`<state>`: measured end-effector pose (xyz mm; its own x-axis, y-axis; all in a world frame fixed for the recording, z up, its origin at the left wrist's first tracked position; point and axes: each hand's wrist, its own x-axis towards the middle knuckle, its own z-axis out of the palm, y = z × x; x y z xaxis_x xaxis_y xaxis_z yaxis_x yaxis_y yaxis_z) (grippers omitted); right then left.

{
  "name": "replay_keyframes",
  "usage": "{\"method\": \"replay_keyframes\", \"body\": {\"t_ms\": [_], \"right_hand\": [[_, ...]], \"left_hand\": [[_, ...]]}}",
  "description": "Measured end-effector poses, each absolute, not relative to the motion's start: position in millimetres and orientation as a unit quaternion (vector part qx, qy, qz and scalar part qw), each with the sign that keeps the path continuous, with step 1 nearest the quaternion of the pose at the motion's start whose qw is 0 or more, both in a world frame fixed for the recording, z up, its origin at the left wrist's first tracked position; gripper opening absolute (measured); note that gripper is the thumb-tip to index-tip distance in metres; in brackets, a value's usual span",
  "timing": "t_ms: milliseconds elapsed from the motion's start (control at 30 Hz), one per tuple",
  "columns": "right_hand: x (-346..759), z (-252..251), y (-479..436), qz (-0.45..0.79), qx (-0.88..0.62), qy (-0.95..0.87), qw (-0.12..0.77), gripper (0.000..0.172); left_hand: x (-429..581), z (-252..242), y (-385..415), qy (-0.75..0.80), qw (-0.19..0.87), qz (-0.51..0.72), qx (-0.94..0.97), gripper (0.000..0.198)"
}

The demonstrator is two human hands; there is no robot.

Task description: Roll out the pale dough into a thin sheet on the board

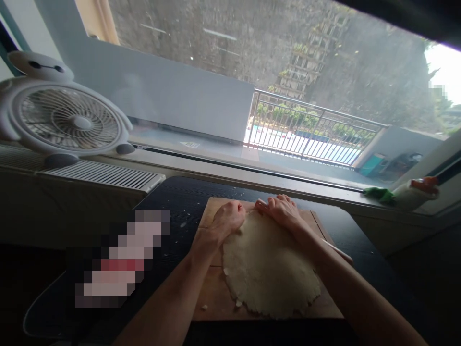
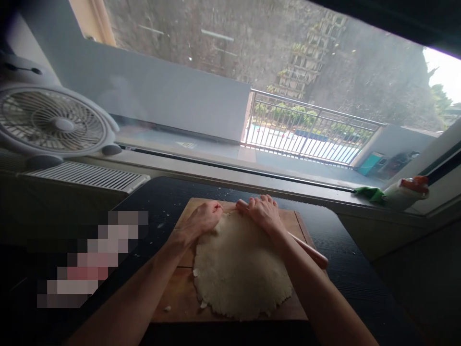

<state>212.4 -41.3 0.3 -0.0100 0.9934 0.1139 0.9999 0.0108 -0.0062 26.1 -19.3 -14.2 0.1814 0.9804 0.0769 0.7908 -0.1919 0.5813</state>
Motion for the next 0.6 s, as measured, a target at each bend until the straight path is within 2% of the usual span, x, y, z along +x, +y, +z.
{"method": "replay_keyframes", "body": {"t_ms": [100, 300, 500, 600], "right_hand": [[209, 1, -40, -0.006, -0.702, -0.711, 0.038, 0.041], [199, -13, -55, -0.047, -0.661, -0.740, 0.114, 0.042], [209, -4, -30, 0.004, -0.717, -0.695, 0.053, 0.044], [195, -12, -50, -0.022, -0.677, -0.728, 0.104, 0.045]], "left_hand": [[26, -13, -21, 0.601, 0.218, 0.230, 0.734, 0.029], [27, -12, -22, 0.593, 0.218, 0.231, 0.740, 0.027], [27, -15, -19, 0.597, 0.216, 0.231, 0.737, 0.027], [26, -14, -20, 0.593, 0.224, 0.229, 0.739, 0.026]]}}
